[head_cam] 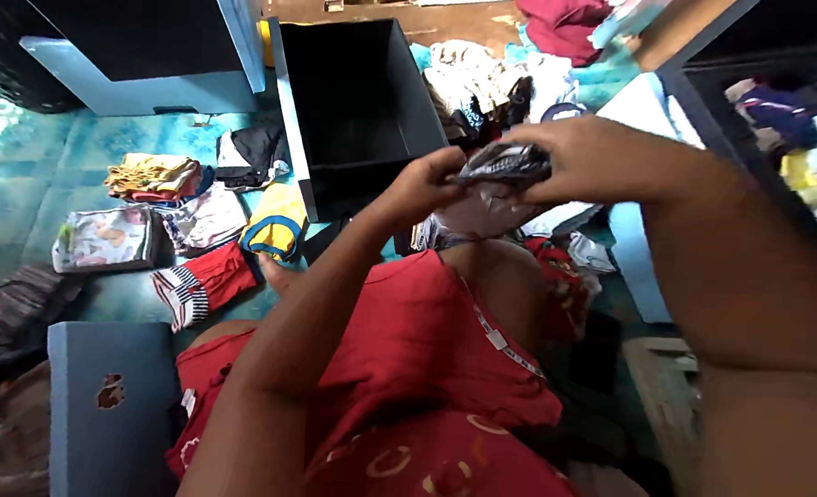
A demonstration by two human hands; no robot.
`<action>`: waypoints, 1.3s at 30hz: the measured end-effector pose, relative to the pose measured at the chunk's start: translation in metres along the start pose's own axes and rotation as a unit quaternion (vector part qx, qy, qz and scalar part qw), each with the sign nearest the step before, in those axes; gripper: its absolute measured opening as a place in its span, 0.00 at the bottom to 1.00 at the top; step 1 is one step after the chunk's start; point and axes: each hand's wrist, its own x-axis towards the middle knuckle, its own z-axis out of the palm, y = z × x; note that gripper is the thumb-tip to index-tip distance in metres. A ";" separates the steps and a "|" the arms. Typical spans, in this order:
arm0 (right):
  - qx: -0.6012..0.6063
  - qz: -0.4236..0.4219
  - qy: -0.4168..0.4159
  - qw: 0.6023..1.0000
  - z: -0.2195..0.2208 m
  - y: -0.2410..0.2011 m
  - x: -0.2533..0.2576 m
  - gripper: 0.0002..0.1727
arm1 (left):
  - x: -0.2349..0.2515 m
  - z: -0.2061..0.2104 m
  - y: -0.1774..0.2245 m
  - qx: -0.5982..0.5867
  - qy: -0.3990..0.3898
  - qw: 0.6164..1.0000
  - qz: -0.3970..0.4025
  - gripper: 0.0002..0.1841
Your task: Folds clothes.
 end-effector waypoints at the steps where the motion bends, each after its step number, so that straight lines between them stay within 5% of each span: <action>1: 0.044 0.005 0.010 0.999 -0.011 -0.005 -0.001 0.27 | -0.002 -0.007 0.015 -0.012 -0.007 1.000 0.012 0.09; 5: 0.288 0.075 0.054 0.953 -0.052 -0.045 -0.019 0.22 | -0.022 -0.046 0.062 0.050 -0.082 0.995 0.001 0.35; 9: 0.418 0.114 0.124 0.893 -0.056 -0.049 -0.065 0.22 | -0.053 -0.057 0.078 0.029 -0.163 0.978 -0.127 0.27; 13: 0.460 0.337 0.122 0.813 0.021 -0.030 -0.123 0.19 | -0.084 -0.028 0.016 -0.150 -0.186 0.954 -0.182 0.25; 17: 0.489 0.429 0.002 0.759 0.127 0.040 -0.178 0.30 | -0.128 0.034 -0.066 -0.137 -0.099 0.896 -0.411 0.21; 20: 0.463 0.367 -0.030 0.806 0.106 0.068 -0.168 0.42 | -0.136 0.048 -0.079 -0.214 -0.036 0.871 -0.440 0.12; 24: 0.447 0.347 0.008 0.825 0.079 0.089 -0.097 0.34 | -0.135 0.041 -0.066 -0.272 -0.054 0.859 -0.431 0.13; 26: 0.390 0.338 0.029 0.856 0.096 0.110 -0.050 0.31 | -0.135 0.037 -0.073 -0.324 -0.059 0.855 -0.401 0.19; 30: 0.158 0.223 -0.052 0.960 0.143 0.148 0.028 0.48 | -0.136 0.040 -0.073 -0.328 -0.019 0.867 -0.375 0.25; 34: 0.033 0.278 -0.120 0.952 0.150 0.127 0.055 0.42 | -0.132 0.042 -0.068 -0.225 0.034 0.886 -0.404 0.26; 37: -0.016 0.222 -0.128 0.966 0.150 0.123 0.053 0.30 | -0.127 0.033 -0.074 -0.187 0.029 0.899 -0.395 0.29; 39: -0.009 0.184 -0.120 0.976 0.157 0.123 0.049 0.32 | -0.125 0.028 -0.080 -0.193 0.041 0.903 -0.382 0.29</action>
